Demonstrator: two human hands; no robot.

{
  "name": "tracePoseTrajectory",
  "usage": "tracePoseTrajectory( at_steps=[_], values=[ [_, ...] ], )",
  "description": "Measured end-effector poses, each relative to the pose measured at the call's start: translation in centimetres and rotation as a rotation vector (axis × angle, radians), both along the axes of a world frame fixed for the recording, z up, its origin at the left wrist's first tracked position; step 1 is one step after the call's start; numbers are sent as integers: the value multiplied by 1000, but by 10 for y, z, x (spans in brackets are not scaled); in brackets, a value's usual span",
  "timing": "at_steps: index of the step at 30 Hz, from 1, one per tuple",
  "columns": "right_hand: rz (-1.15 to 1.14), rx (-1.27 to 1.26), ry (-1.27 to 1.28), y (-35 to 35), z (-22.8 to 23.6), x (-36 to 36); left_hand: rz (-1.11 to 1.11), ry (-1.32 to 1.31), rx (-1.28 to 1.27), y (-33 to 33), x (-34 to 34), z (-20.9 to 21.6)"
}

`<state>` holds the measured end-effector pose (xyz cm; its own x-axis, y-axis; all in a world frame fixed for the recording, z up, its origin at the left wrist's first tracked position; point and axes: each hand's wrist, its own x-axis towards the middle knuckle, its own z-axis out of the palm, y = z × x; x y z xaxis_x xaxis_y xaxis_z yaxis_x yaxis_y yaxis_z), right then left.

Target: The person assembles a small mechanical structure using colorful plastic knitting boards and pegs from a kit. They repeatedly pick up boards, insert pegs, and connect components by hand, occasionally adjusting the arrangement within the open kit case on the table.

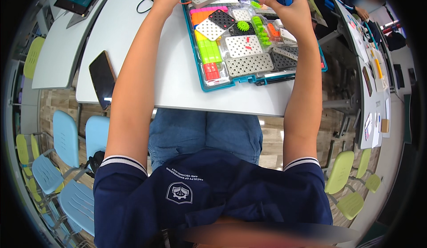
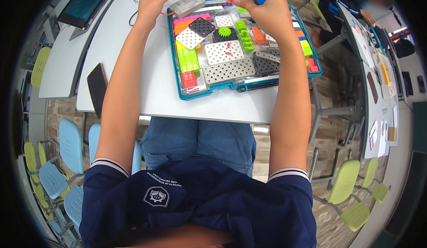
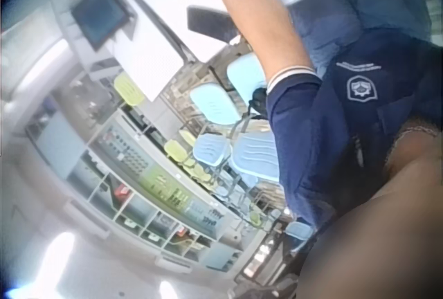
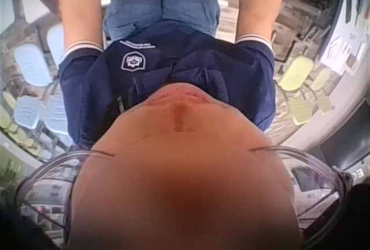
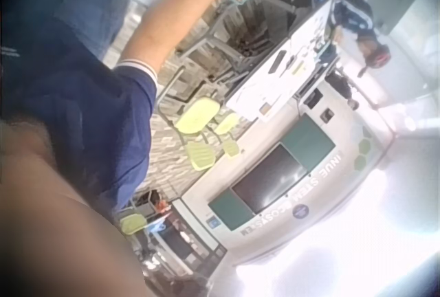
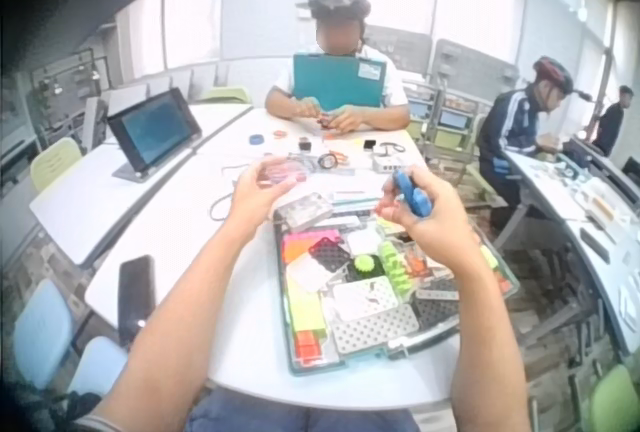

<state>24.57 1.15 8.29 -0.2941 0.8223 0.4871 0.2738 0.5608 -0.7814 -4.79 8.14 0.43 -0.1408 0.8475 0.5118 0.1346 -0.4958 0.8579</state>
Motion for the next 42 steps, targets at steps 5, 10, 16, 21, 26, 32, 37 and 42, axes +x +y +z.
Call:
tracePoseTrajectory(
  at_steps=[5, 10, 16, 21, 26, 32, 37, 42],
  values=[
    [-37, 54, -74, 1, -1, 0, 47, 95, -86, 26, -25, -28],
    [-33, 31, -69, 0, -1, -1, 120, 327, -122, 37, -35, -41],
    [-25, 37, -89, -3, 0, -3, 63, 263, -179, 46, -39, -43],
    [-11, 43, -88, -2, 0, -3, 103, 141, -205, 45, -31, -37],
    [-37, 91, -145, -2, 0, -3, 314, 183, -61, 31, -17, -30],
    [-57, 110, -178, -5, 2, -5, 491, 559, 258, 28, -17, -17],
    [-58, 127, -176, -6, 3, -5, 376, 892, 447, 31, -14, -6],
    [-90, 183, -221, -5, 0, -3, 319, 1031, 380, 33, -9, -1]
  ],
)
